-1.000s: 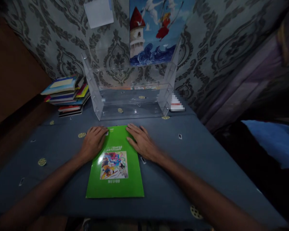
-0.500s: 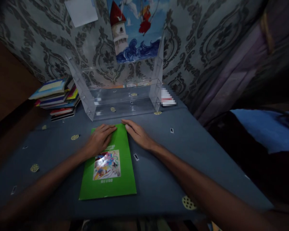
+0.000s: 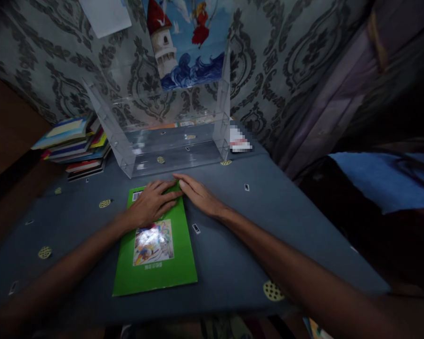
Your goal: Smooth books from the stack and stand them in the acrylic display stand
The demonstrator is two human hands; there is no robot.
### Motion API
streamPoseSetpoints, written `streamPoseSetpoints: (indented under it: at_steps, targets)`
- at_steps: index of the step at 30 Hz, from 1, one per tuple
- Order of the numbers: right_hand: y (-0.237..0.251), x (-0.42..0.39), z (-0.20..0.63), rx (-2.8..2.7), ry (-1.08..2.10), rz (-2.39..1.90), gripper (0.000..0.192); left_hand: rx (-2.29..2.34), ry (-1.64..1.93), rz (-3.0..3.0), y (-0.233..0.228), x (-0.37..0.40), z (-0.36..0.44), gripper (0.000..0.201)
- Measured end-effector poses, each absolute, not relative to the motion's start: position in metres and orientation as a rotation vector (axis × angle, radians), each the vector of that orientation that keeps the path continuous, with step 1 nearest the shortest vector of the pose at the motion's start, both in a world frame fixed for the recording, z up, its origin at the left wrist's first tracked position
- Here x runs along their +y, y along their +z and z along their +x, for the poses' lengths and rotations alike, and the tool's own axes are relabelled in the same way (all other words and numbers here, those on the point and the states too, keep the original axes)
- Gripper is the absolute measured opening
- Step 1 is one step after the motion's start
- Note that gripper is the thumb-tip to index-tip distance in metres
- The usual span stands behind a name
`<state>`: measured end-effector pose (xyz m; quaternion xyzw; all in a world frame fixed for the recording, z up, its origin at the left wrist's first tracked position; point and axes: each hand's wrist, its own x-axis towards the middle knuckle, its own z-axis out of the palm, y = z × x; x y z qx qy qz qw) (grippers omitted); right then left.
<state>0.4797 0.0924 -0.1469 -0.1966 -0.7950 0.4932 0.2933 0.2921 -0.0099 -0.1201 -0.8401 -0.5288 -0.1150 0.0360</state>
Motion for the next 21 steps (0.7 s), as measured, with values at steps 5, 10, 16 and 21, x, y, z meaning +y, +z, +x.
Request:
streamPoseSetpoints:
  at_steps: [5, 10, 16, 21]
  targets:
    - [-0.144, 0.092, 0.480, -2.125, 1.307, -0.526, 0.054, -1.566, -0.294, -2.634, -0.116, -0.008, 0.291, 0.037]
    - [-0.145, 0.092, 0.478, -2.144, 1.216, -0.495, 0.053, -1.439, -0.336, -2.855, -0.109, -0.004, 0.276, 0.041]
    - [-0.148, 0.091, 0.476, -2.178, 1.091, -0.487, 0.051, -1.448, -0.344, -2.890, -0.098, -0.010, 0.277, 0.035]
    - [-0.147, 0.090, 0.478, -2.117, 1.126, -0.493, 0.049, -1.760, -0.221, -2.582, -0.097, -0.029, 0.313, 0.029]
